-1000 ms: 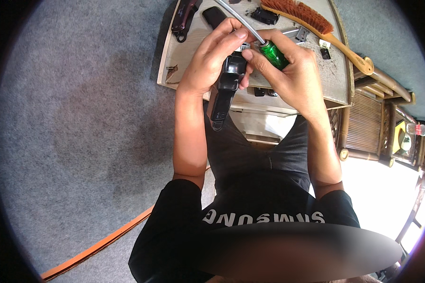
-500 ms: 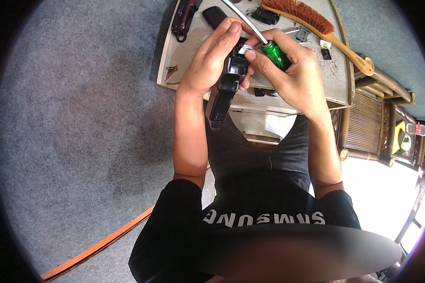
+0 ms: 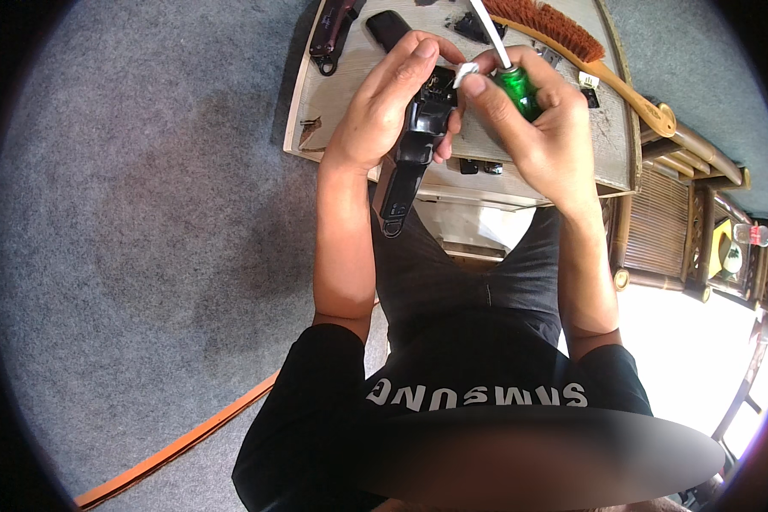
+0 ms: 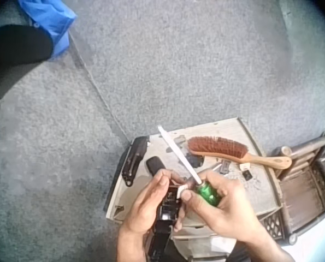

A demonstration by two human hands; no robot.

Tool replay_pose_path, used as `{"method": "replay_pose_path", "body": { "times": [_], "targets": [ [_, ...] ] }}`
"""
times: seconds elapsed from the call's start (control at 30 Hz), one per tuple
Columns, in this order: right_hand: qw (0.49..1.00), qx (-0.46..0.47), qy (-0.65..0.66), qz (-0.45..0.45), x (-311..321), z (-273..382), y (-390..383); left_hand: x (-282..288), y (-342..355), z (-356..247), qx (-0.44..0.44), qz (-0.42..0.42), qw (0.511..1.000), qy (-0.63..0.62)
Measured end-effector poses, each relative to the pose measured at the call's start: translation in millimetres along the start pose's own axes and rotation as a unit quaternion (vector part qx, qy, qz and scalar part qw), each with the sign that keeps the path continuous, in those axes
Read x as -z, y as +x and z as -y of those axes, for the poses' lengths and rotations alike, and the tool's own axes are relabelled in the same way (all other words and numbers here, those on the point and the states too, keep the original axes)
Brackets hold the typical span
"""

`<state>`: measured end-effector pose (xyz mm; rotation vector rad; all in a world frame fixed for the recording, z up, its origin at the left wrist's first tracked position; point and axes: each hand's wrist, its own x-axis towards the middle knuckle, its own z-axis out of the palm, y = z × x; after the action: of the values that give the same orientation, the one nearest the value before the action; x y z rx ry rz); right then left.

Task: The person unscrews the casing of a hair clipper with a screwdriver, removes a battery from the internal compartment, and then places the battery back into the device while holding the motor and wires.

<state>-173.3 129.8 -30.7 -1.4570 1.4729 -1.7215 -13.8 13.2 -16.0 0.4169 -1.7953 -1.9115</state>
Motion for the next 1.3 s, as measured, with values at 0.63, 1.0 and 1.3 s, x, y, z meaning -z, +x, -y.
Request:
{"method": "replay_pose_path", "body": {
  "times": [0.63,1.0,1.3],
  "targets": [
    [0.937,-0.03,-0.341,-0.066,-10.0,-6.8,7.2,2.5,-0.4,-4.3,0.0,-0.009,0.998,-0.058],
    [0.981,-0.04,-0.169,-0.084,-5.8,-0.9,6.3,2.4,0.1,-6.1,0.014,-0.018,0.998,-0.057],
    [1.0,-0.011,-0.016,-0.006,-5.5,-4.1,1.4,2.0,-1.3,-2.0,0.038,-0.028,0.998,-0.044]
  ]
}}
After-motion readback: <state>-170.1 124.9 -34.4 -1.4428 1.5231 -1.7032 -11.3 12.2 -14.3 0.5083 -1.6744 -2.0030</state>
